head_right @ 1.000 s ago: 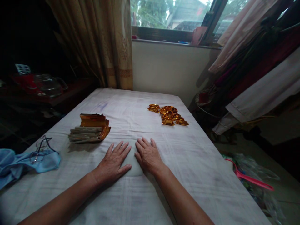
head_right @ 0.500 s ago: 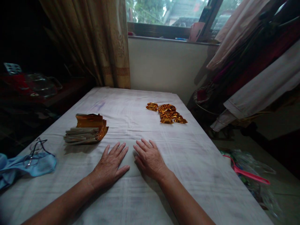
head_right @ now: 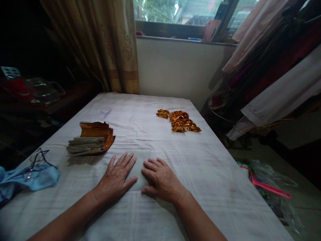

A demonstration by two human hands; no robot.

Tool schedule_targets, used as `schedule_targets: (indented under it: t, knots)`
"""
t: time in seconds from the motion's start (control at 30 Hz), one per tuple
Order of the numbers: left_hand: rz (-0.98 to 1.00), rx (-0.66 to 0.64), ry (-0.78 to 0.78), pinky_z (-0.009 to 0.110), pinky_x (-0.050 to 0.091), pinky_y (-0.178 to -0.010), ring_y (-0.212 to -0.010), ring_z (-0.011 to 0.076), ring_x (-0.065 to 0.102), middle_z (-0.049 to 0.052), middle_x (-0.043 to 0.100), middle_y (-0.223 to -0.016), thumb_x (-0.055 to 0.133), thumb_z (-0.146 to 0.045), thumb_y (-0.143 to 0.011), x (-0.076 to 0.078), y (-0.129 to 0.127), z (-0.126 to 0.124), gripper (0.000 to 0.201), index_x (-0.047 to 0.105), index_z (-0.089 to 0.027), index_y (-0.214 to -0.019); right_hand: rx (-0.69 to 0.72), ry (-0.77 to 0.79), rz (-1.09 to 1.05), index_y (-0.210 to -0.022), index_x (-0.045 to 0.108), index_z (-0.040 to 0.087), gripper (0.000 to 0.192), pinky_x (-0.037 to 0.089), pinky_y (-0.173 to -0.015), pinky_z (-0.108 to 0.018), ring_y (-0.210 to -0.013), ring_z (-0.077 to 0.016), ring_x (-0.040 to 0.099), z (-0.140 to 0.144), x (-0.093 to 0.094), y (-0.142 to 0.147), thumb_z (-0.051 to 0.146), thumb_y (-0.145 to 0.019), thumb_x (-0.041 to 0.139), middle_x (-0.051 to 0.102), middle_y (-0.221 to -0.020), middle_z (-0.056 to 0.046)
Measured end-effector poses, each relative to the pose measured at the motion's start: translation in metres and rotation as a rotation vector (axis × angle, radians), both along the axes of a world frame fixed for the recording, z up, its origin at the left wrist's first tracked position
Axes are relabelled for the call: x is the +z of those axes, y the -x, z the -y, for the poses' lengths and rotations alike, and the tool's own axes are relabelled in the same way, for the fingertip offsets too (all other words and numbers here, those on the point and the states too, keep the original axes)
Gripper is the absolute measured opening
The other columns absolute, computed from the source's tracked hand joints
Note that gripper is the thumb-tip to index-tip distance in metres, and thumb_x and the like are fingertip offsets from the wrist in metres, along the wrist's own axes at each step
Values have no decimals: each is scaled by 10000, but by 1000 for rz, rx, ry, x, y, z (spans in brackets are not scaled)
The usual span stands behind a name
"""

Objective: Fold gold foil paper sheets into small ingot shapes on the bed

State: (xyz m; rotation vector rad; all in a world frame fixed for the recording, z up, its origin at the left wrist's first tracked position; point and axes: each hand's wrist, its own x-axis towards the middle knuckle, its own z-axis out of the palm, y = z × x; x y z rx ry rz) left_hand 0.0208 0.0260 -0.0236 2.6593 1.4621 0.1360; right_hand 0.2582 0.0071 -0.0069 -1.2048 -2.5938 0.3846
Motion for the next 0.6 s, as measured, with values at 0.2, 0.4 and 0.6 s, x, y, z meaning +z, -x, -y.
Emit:
schedule_targets:
  t: [0.2,0.4,0.6]
  knots:
    - [91,-15,-84,613,102,-1203,-1468,322,310,110,412,-1559,518,-496,-950,-10,2,0,622,414,-226,-1500,6,-115,-39,-1203,659,211,372,397,-1090,-477,-1253,-282,578,0,-3,6,417,-894,659,655,-1318,-113]
    - [259,-168,64,589,176,-1199,-1424,282,404,99,519,-1483,477,-402,-989,6,19,-11,394,603,-257,-1333,-10,-186,-139,-1105,679,213,248,451,-1036,-415,-1177,-239,631,-2,-8,6,371,-929,607,711,-1210,-102]
    - [346,-282,298,587,156,-1202,-1412,306,423,88,605,-1399,718,-541,-814,22,39,-25,584,607,-278,-1323,-32,-167,-287,-1074,667,208,241,473,-996,-418,-1115,-228,661,-6,-13,4,388,-977,538,735,-1133,-98]
